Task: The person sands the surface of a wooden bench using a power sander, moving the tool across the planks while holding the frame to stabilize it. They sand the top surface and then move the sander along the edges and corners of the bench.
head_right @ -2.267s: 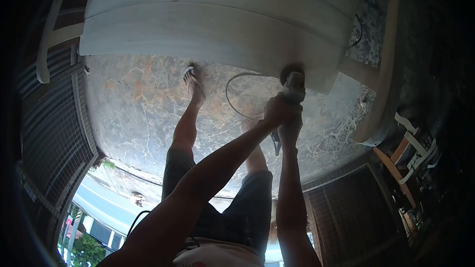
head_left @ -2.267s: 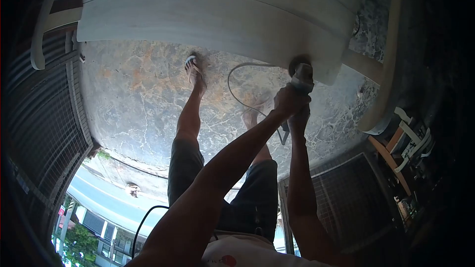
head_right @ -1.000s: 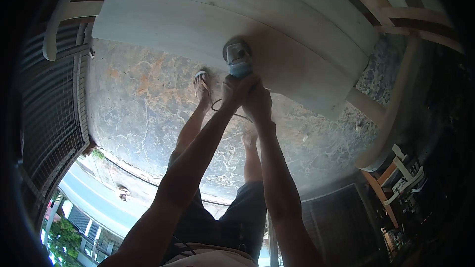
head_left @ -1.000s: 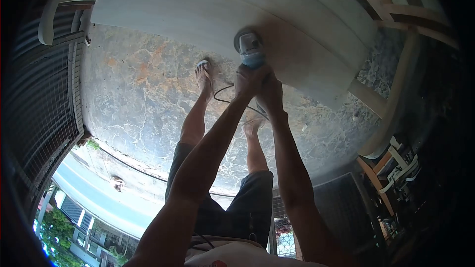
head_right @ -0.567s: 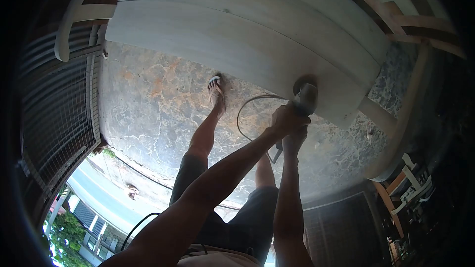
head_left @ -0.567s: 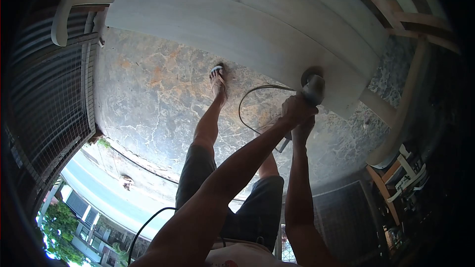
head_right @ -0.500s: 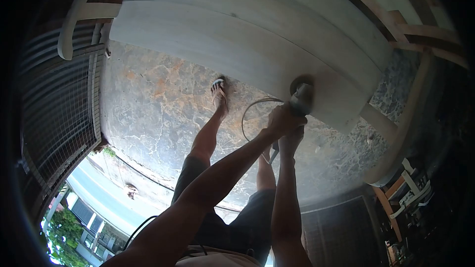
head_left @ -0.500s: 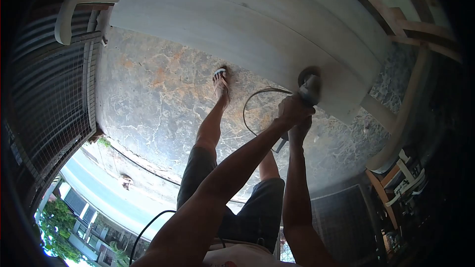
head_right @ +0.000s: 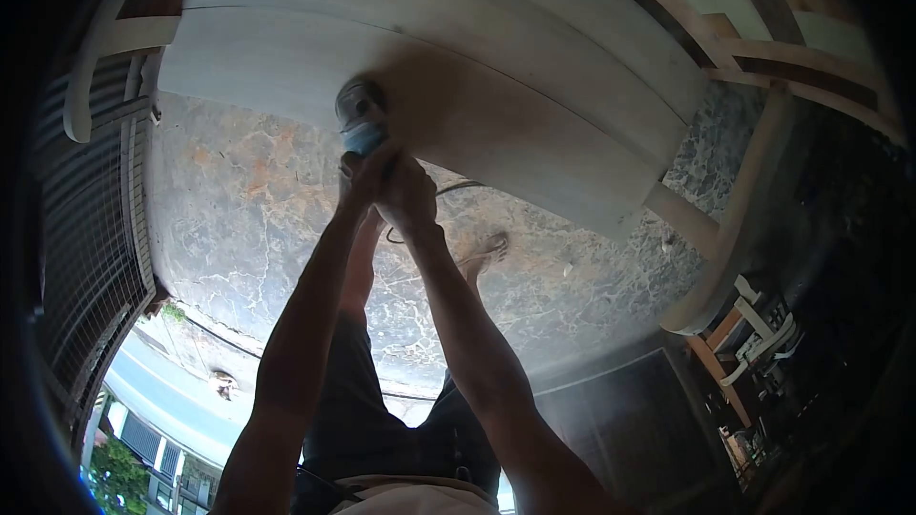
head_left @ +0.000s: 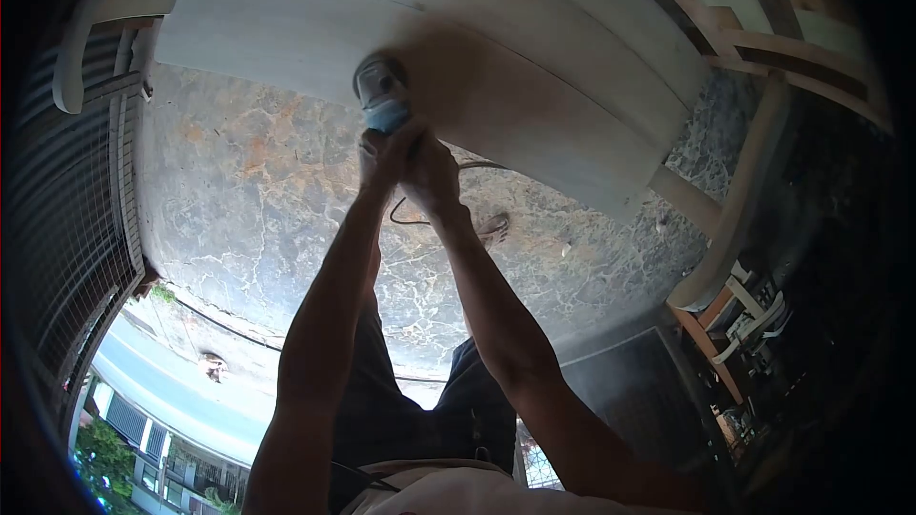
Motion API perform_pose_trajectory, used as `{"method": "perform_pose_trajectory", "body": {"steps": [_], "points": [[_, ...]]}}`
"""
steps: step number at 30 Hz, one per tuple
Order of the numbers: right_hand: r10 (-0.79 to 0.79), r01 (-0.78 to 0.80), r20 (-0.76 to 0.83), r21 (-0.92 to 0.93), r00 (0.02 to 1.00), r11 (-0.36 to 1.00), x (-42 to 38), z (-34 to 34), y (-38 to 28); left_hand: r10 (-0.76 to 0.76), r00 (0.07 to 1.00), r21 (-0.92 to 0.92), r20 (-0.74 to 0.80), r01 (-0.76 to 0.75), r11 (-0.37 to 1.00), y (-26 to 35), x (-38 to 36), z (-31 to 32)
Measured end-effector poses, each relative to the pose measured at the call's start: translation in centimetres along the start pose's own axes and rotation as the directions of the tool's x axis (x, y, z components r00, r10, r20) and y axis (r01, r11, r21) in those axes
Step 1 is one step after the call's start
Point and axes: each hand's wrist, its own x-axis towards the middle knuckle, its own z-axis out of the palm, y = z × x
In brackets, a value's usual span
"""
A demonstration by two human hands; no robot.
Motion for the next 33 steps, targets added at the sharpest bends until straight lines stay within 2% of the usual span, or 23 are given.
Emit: {"method": "perform_pose_trajectory", "body": {"steps": [1,2,4,5,6,7,8,10,12,13,16,17,20,21,22,23,24,26,27,30,33], "points": [[0.032,-0.032,-0.011,-0.025,0.999,0.999,-0.9,-1.3,1.8,0.030,0.998,0.008,0.057,-0.030,1.000,-1.6,-1.0,1.9],[0.063,-0.063,-0.025,-0.038,0.998,0.997,-2.2,-2.9,3.4,0.084,0.994,0.147,0.076,-0.094,0.985,-1.1,-3.1,3.5],[0.181,-0.181,-0.060,-0.001,0.982,0.983,-4.0,-4.8,7.7,0.042,0.986,0.159,0.161,-0.068,0.985,-0.1,-7.1,7.1],[0.179,-0.181,-0.077,-0.012,0.981,0.983,-5.0,-5.7,10.4,0.069,0.984,0.144,0.165,-0.093,0.985,-1.3,-8.3,9.1],[0.159,-0.155,-0.118,0.039,0.980,0.987,-6.5,-7.3,10.9,0.011,0.987,0.237,0.159,-0.049,0.970,-1.7,-9.5,10.8],[0.108,-0.100,-0.155,0.056,0.982,0.993,-7.2,-7.7,14.0,0.029,0.985,0.280,0.168,-0.076,0.957,-2.0,-10.9,12.5],[0.093,-0.082,-0.181,0.066,0.979,0.994,-8.2,-8.7,15.4,0.025,0.979,0.239,0.205,-0.075,0.968,-2.5,-11.8,14.0],[0.171,-0.157,-0.254,0.075,0.952,0.985,-9.7,-10.2,17.7,-0.049,0.969,0.330,0.243,-0.035,0.943,-3.2,-13.8,17.0],[0.127,-0.096,-0.364,0.100,0.923,0.990,-11.0,-10.3,21.4,-0.152,0.933,0.438,0.326,-0.007,0.899,-3.1,-15.1,19.0],[0.103,-0.064,-0.419,0.108,0.902,0.992,-11.5,-10.0,22.9,-0.161,0.912,0.487,0.377,-0.047,0.872,-4.0,-15.1,20.2],[0.177,-0.109,-0.508,0.161,0.843,0.981,-10.7,-8.3,24.3,-0.092,0.890,0.543,0.446,-0.187,0.818,-3.6,-14.4,21.0],[0.184,-0.140,-0.508,0.123,0.842,0.982,-9.7,-7.3,24.6,-0.089,0.879,0.571,0.468,-0.224,0.789,-2.9,-13.4,20.5],[0.054,-0.005,-0.482,0.102,0.874,0.995,-6.4,-5.8,18.5,-0.090,0.896,0.529,0.435,-0.174,0.830,0.9,-9.5,16.1],[0.215,-0.151,-0.349,0.201,0.912,0.968,-5.1,-6.5,13.6,-0.014,0.933,0.438,0.360,-0.156,0.886,1.9,-8.2,14.1],[0.133,-0.075,-0.370,0.167,0.920,0.983,-3.5,-5.1,11.4,0.066,0.962,0.388,0.265,-0.168,0.906,1.0,-5.7,12.4],[0.069,-0.031,-0.324,0.121,0.944,0.992,-1.4,-3.7,9.2,0.006,0.962,0.351,0.272,-0.106,0.930,2.0,-3.3,9.7],[0.004,0.019,-0.276,0.079,0.961,0.997,0.7,-2.2,7.0,-0.011,0.978,0.414,0.209,-0.078,0.907,4.0,-1.5,6.7],[-0.077,0.082,-0.148,0.025,0.986,0.996,3.3,-0.6,-0.8,-0.022,0.997,0.278,0.072,0.001,0.960,5.9,2.4,1.0],[-0.095,0.103,-0.109,0.072,0.989,0.992,3.9,0.1,-4.5,-0.006,0.999,0.219,0.039,-0.002,0.976,6.7,4.0,-1.7],[-0.144,0.146,-0.048,0.038,0.988,0.989,7.2,3.8,-8.8,-0.001,1.000,0.016,0.003,0.001,1.000,8.1,7.6,-6.5],[-0.125,0.127,-0.031,0.043,0.992,0.991,7.3,3.3,-9.4,-0.009,1.000,-0.047,0.000,0.009,0.999,7.6,8.3,-6.9]]}}
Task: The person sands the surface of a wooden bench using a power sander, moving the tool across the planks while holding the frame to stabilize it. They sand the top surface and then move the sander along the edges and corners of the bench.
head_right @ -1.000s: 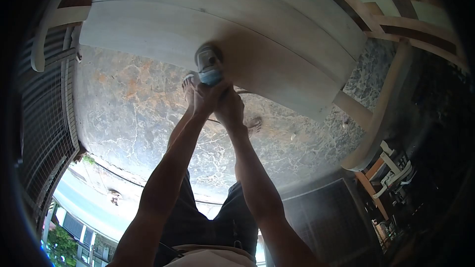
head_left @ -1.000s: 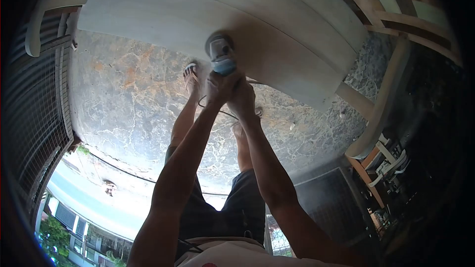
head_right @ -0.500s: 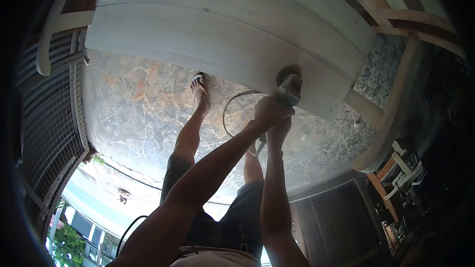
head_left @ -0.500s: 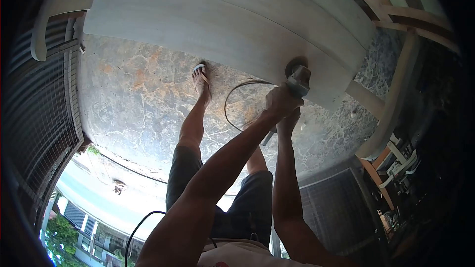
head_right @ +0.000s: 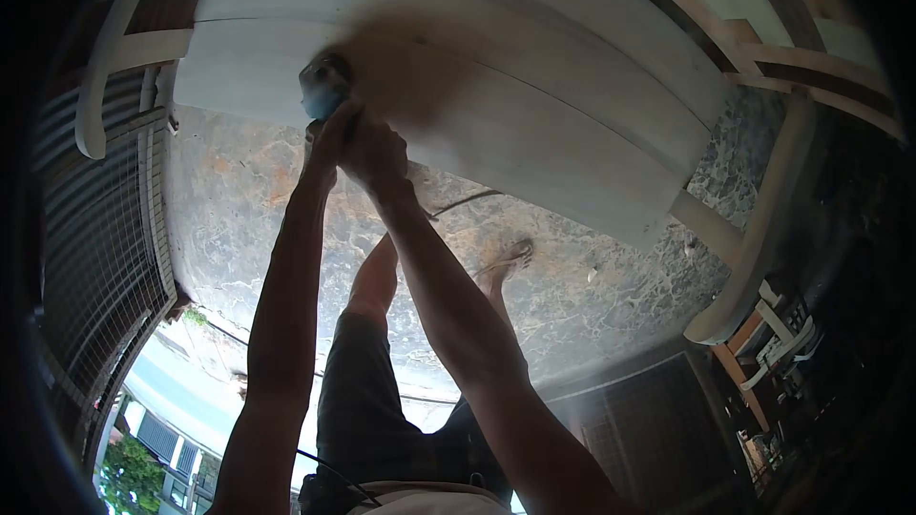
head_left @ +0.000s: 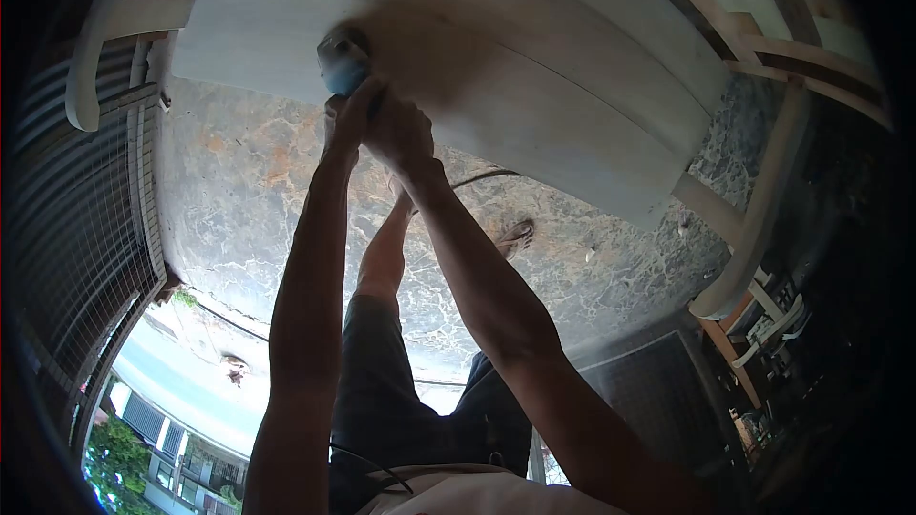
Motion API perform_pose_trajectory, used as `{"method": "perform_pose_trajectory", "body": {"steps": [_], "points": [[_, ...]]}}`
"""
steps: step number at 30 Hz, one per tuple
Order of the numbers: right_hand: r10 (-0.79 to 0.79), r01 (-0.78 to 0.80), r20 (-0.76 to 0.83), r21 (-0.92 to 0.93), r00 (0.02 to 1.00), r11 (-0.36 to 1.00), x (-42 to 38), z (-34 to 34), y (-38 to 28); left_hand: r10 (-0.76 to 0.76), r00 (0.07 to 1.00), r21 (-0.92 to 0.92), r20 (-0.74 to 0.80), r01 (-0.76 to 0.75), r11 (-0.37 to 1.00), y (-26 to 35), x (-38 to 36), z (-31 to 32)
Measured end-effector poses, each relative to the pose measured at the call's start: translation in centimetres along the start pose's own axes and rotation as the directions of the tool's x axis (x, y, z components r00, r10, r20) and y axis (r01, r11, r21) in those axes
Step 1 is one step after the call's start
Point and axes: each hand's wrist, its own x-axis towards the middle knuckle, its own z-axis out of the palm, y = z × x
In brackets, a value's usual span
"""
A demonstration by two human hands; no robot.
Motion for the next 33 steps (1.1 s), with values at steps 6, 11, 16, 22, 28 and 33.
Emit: {"method": "perform_pose_trajectory", "body": {"steps": [6,11,16,22,28,33], "points": [[0.136,-0.137,-0.019,-0.054,0.990,0.989,-4.9,-5.6,5.0,0.017,0.998,0.165,0.058,-0.026,0.986,-3.2,-5.7,7.1],[0.195,-0.201,-0.078,-0.078,0.978,0.976,-8.3,-9.7,12.5,0.033,0.989,0.163,0.147,-0.057,0.985,-5.8,-10.5,14.1],[0.202,-0.215,-0.192,-0.049,0.961,0.975,-12.1,-12.7,19.0,0.020,0.969,0.257,0.245,-0.085,0.963,-8.2,-14.6,19.3],[0.223,-0.212,-0.352,0.071,0.909,0.975,-14.8,-11.8,21.2,-0.010,0.949,0.449,0.315,-0.140,0.883,-7.7,-16.0,20.8],[0.076,-0.085,-0.241,-0.027,0.967,0.996,-7.6,-4.5,13.5,0.029,0.981,0.358,0.189,-0.096,0.929,-3.1,-9.1,11.3],[0.085,-0.085,-0.007,0.026,0.996,0.996,0.5,0.6,-2.1,0.041,0.998,0.137,0.050,-0.048,0.989,2.4,0.7,-0.5]]}}
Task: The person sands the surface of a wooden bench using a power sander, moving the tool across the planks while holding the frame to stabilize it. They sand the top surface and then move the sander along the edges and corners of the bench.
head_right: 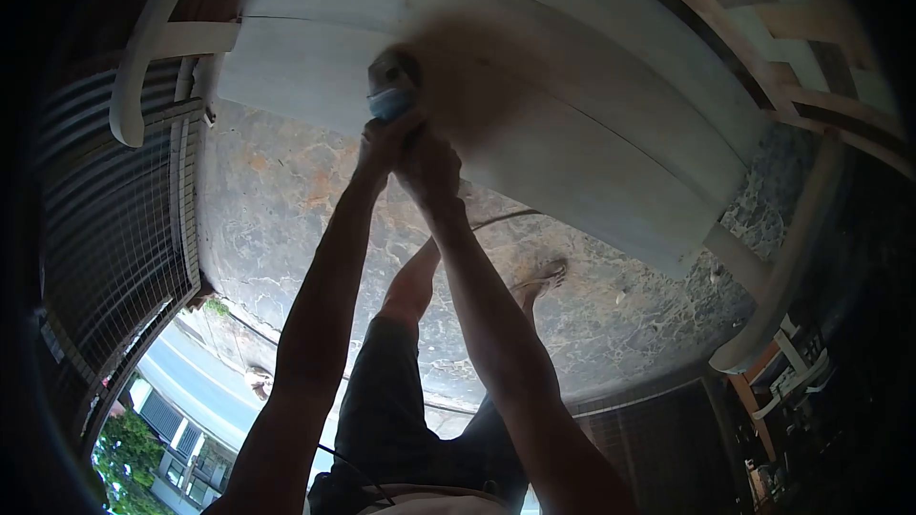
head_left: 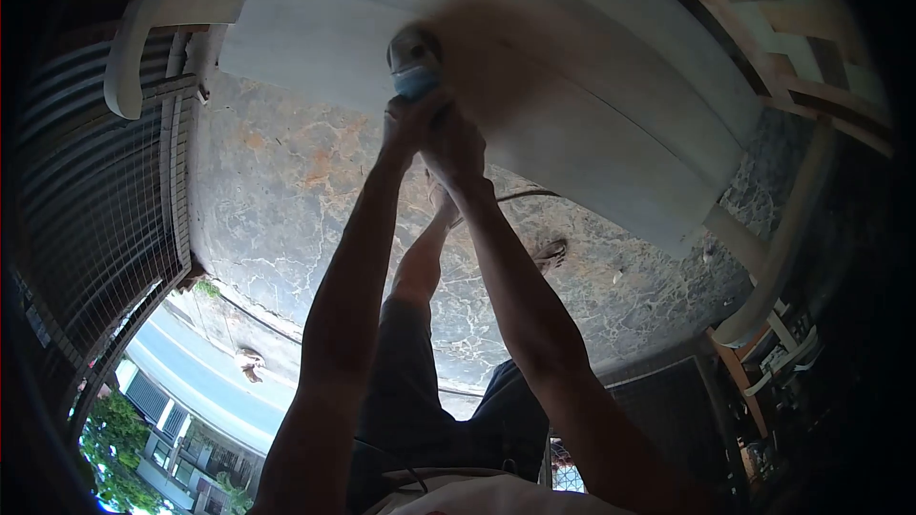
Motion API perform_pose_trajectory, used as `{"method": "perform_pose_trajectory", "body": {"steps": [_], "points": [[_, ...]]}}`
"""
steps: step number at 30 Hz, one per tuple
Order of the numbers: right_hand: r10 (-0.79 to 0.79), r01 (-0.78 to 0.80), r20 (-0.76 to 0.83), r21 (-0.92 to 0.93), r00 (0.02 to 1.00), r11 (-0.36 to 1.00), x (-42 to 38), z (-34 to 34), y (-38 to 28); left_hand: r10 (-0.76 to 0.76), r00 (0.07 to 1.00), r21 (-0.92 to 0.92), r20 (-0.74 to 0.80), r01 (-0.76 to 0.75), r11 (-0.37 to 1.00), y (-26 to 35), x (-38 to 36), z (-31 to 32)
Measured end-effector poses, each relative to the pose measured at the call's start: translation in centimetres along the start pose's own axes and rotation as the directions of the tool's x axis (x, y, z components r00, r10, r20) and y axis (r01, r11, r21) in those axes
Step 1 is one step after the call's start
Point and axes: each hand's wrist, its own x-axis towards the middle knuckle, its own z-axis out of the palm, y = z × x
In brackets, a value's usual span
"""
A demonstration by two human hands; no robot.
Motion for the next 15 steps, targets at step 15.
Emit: {"method": "perform_pose_trajectory", "body": {"steps": [15], "points": [[0.127,-0.129,-0.095,-0.012,0.987,0.992,-6.3,-9.9,12.1,-0.058,0.992,0.173,0.108,0.039,0.984,-2.0,-9.4,13.7]]}}
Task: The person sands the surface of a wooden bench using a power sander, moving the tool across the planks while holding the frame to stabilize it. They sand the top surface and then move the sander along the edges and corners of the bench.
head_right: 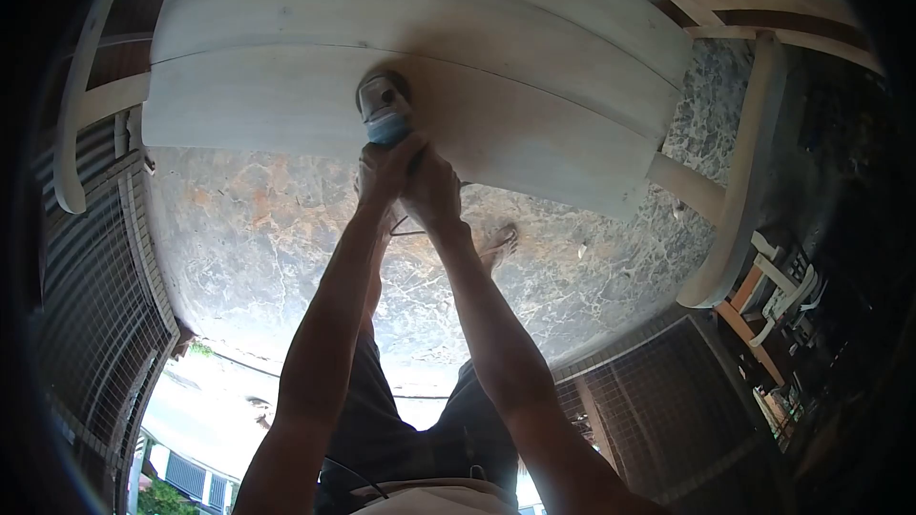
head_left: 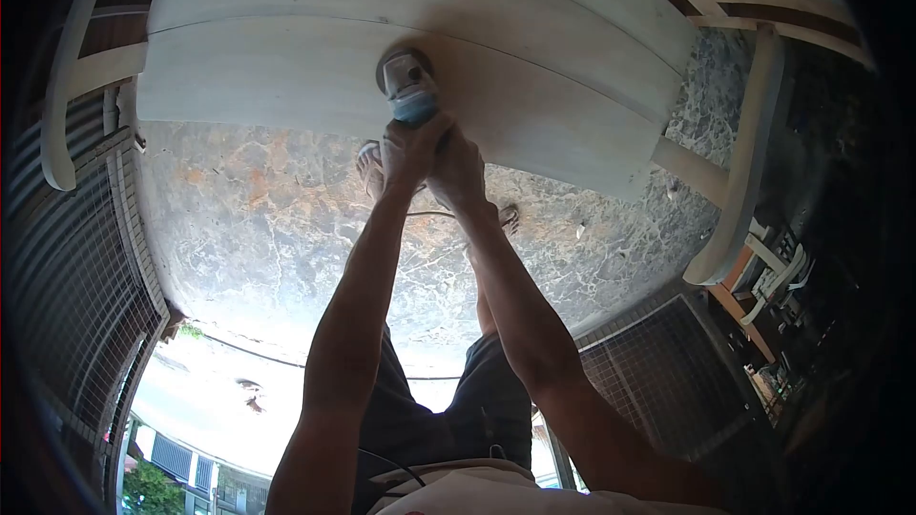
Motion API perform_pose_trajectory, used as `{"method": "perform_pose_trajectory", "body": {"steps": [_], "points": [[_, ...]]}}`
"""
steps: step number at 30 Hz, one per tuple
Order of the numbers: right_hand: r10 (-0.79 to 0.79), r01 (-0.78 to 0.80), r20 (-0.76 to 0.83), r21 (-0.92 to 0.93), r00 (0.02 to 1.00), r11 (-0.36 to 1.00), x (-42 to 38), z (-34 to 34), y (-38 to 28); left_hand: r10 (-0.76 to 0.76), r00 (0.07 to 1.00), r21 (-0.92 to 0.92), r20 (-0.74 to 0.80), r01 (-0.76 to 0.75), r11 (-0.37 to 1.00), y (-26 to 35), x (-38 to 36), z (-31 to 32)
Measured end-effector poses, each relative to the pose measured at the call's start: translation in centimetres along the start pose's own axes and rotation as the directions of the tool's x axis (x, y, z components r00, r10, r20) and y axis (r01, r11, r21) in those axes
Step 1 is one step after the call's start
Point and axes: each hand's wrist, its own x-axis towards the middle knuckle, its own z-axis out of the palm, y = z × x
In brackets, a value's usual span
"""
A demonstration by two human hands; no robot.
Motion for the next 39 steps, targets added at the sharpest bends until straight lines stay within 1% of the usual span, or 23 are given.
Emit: {"method": "perform_pose_trajectory", "body": {"steps": [4,9,10,13,14,16,17,18,19,20,21,22,23,24,25,26,29,30,31,32,36,37,39], "points": [[0.061,-0.060,-0.052,0.008,0.997,0.998,-1.7,-3.2,5.9,0.090,0.994,-0.055,0.065,-0.086,0.995,-1.7,-2.6,6.3],[0.092,-0.094,-0.125,-0.010,0.988,0.996,-4.3,-6.2,13.1,0.050,0.991,0.131,0.121,-0.066,0.989,-3.0,-6.5,12.8],[0.130,-0.120,-0.144,0.075,0.981,0.990,-5.6,-7.0,13.7,0.067,0.986,0.099,0.151,-0.083,0.992,-3.1,-7.5,13.9],[0.117,-0.080,-0.315,0.128,0.942,0.988,-7.4,-6.7,16.7,0.046,0.959,0.312,0.280,-0.136,0.940,-4.2,-8.1,16.7],[0.074,-0.055,-0.381,0.059,0.922,0.997,-7.3,-5.6,18.8,0.078,0.952,0.331,0.295,-0.178,0.927,-4.5,-7.9,16.8],[0.121,-0.097,-0.386,0.082,0.915,0.992,-6.8,-4.6,17.7,0.143,0.934,0.369,0.327,-0.265,0.891,-5.0,-7.0,16.4],[0.147,-0.118,-0.387,0.098,0.910,0.988,-6.5,-3.6,16.7,0.137,0.945,0.326,0.295,-0.235,0.916,-4.5,-6.6,15.2],[0.181,-0.127,-0.300,0.191,0.937,0.973,-6.1,-3.6,14.0,0.128,0.956,0.285,0.264,-0.204,0.936,-4.2,-6.0,13.3],[0.158,-0.144,-0.180,0.089,0.971,0.986,-5.1,-2.8,12.8,0.077,0.977,0.316,0.201,-0.139,0.939,-4.3,-4.8,11.4],[0.128,-0.118,-0.115,0.096,0.985,0.988,-4.3,-2.1,10.6,0.108,0.986,0.291,0.125,-0.141,0.946,-4.8,-3.6,9.2],[0.106,-0.105,-0.042,0.009,0.994,0.994,-3.2,-1.4,7.9,0.099,0.994,0.273,0.053,-0.110,0.956,-2.6,-3.9,6.2],[-0.032,0.032,-0.056,0.009,0.998,0.999,-2.1,0.6,7.0,0.142,0.989,0.215,0.044,-0.148,0.965,-6.9,-0.1,3.7],[-0.101,0.102,-0.025,0.033,0.995,0.994,-1.6,0.6,4.3,-0.027,0.996,-0.065,-0.090,0.022,0.998,-3.0,-2.1,2.4],[-0.094,0.093,0.028,0.045,0.995,0.995,-0.8,1.4,2.5,-0.087,0.990,-0.065,-0.113,0.080,0.995,-5.9,0.8,-0.2],[-0.088,0.083,0.084,0.061,0.993,0.995,-0.4,1.7,1.5,-0.032,0.993,-0.221,-0.115,0.006,0.975,-5.4,0.8,-0.8],[-0.066,0.060,0.061,0.097,0.996,0.993,-0.4,1.1,1.5,-0.024,0.995,-0.200,-0.097,0.004,0.980,-4.3,0.7,-1.3],[0.022,-0.026,0.030,0.151,0.999,0.988,-1.2,-1.1,2.7,-0.042,0.999,-0.030,-0.031,0.041,0.999,-2.7,-0.6,2.0],[0.062,-0.066,0.034,0.137,0.998,0.988,-1.6,-2.7,4.5,0.019,1.000,-0.007,-0.013,-0.019,1.000,-4.2,-0.5,4.5],[0.099,-0.103,0.036,0.124,0.994,0.987,-2.0,-4.3,6.4,-0.014,1.000,0.190,-0.011,0.015,0.982,-4.6,-0.9,6.8],[0.133,-0.130,-0.013,0.128,0.991,0.983,-2.8,-5.8,8.3,0.024,0.998,0.157,0.052,-0.032,0.987,-2.7,-3.9,9.5],[0.175,-0.161,-0.164,0.097,0.971,0.982,-6.6,-9.3,19.2,0.081,0.964,0.135,0.254,-0.118,0.984,-5.6,-8.6,19.1],[0.154,-0.131,-0.216,0.119,0.964,0.984,-7.5,-9.8,21.5,0.034,0.962,0.274,0.271,-0.111,0.955,-5.7,-9.6,21.0],[0.182,-0.130,-0.309,0.180,0.933,0.975,-9.4,-11.1,23.8,0.012,0.943,0.329,0.332,-0.127,0.936,-5.3,-11.7,23.9]]}}
